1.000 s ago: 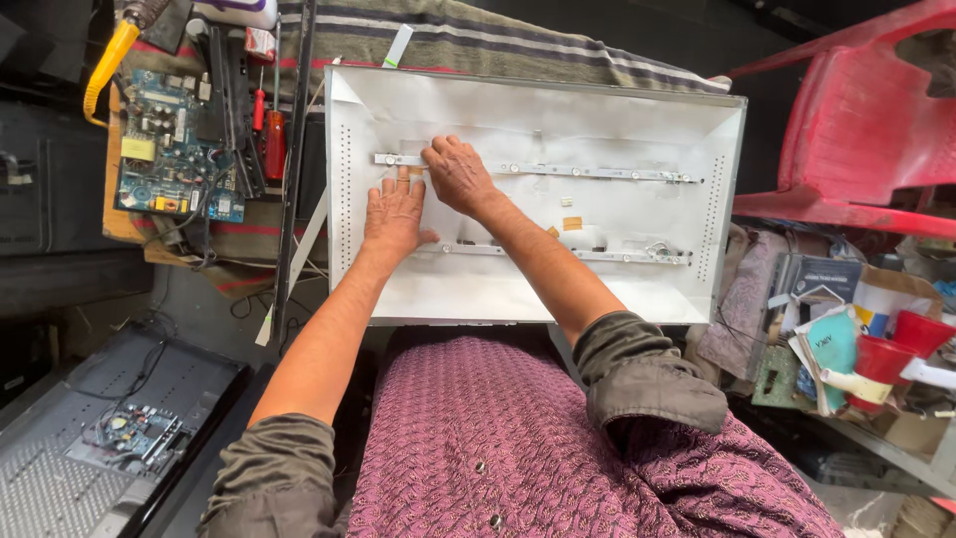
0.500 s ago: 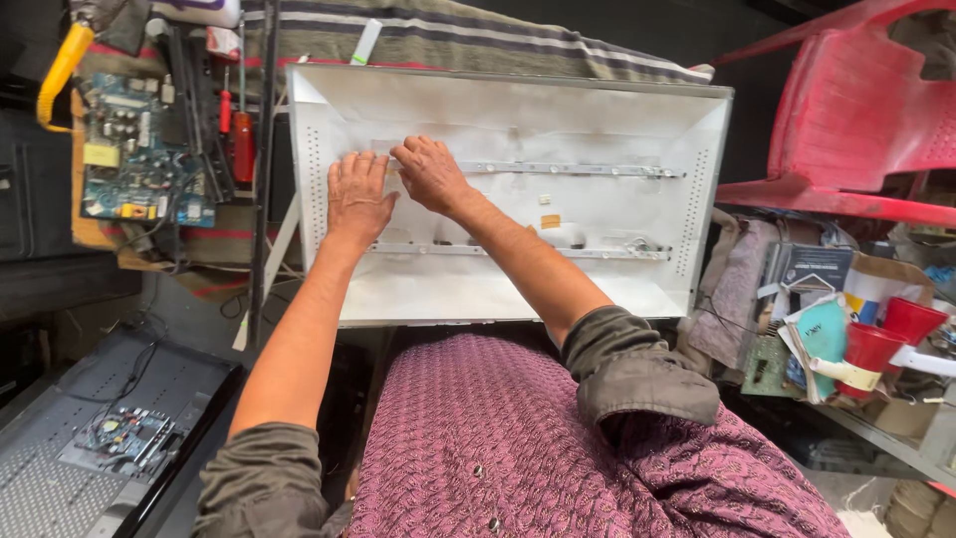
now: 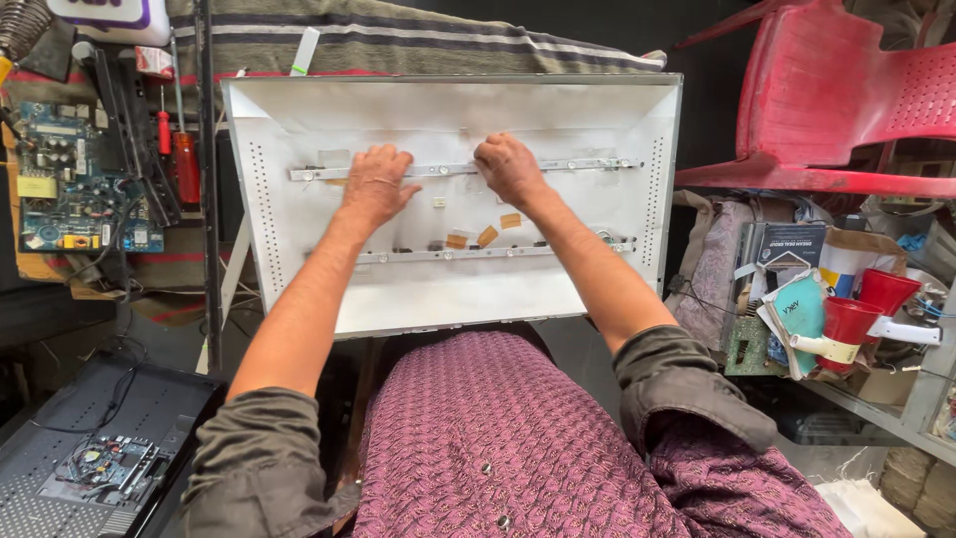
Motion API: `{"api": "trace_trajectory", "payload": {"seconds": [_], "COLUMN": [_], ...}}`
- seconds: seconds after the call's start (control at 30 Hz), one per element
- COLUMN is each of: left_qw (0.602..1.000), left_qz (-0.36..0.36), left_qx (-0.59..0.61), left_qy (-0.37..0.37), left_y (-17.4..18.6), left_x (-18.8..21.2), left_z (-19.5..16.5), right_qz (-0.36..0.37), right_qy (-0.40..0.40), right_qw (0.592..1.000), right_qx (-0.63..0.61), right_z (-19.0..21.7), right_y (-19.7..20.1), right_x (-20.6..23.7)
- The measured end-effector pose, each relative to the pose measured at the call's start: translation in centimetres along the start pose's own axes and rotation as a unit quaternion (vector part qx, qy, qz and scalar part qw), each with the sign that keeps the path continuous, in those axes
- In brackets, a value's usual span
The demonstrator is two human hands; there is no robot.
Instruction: The person removes two existing LED backlight strips from the back of a TV panel, then installs two new LED strips by hand, aligning them with the mounting points. The person briefly uses a soldering iron near the installed strips at the end.
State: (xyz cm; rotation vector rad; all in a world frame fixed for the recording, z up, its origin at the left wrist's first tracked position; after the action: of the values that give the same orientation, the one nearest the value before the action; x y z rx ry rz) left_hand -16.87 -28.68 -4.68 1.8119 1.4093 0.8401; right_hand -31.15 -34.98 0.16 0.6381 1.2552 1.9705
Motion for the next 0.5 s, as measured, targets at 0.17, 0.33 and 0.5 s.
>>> {"api": "trace_trajectory", "payload": {"seconds": [0.17, 0.33, 0.5], "left_qw": [0.999, 0.995, 0.991], "left_qz": [-0.02, -0.043, -0.035], "left_qx": [0.037, 0.078, 0.107], "left_qy": [0.005, 0.042, 0.071], "left_y": [-2.8, -4.3, -5.5], "left_x": [-3.7, -5.7, -7.0], "left_z": [-4.3, -5.9, -6.2], "right_qz": [0.04, 0.123, 0.2], "right_qy": [0.029, 0.02, 0.06], "right_qw": [0.998, 0.991, 0.97], "right_qx": [0.028, 0.057, 0.122], "right_z": [-2.0, -3.7, -4.4], "right_y": [-0.2, -1.3, -2.2], "right_x": [-1.4, -2.5, -3.2]}}
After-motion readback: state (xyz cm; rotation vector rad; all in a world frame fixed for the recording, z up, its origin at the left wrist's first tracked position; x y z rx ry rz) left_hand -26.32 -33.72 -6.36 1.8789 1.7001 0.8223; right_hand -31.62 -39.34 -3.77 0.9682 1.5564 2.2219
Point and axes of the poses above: each hand's wrist, its own x-axis away from the middle knuckle, its own y-axis out of the back of the hand, z = x × y, the point moved 10 cm from there along -x, towards the middle knuckle, and after that the axes turned 11 degrees about x, right-handed, at the moved point
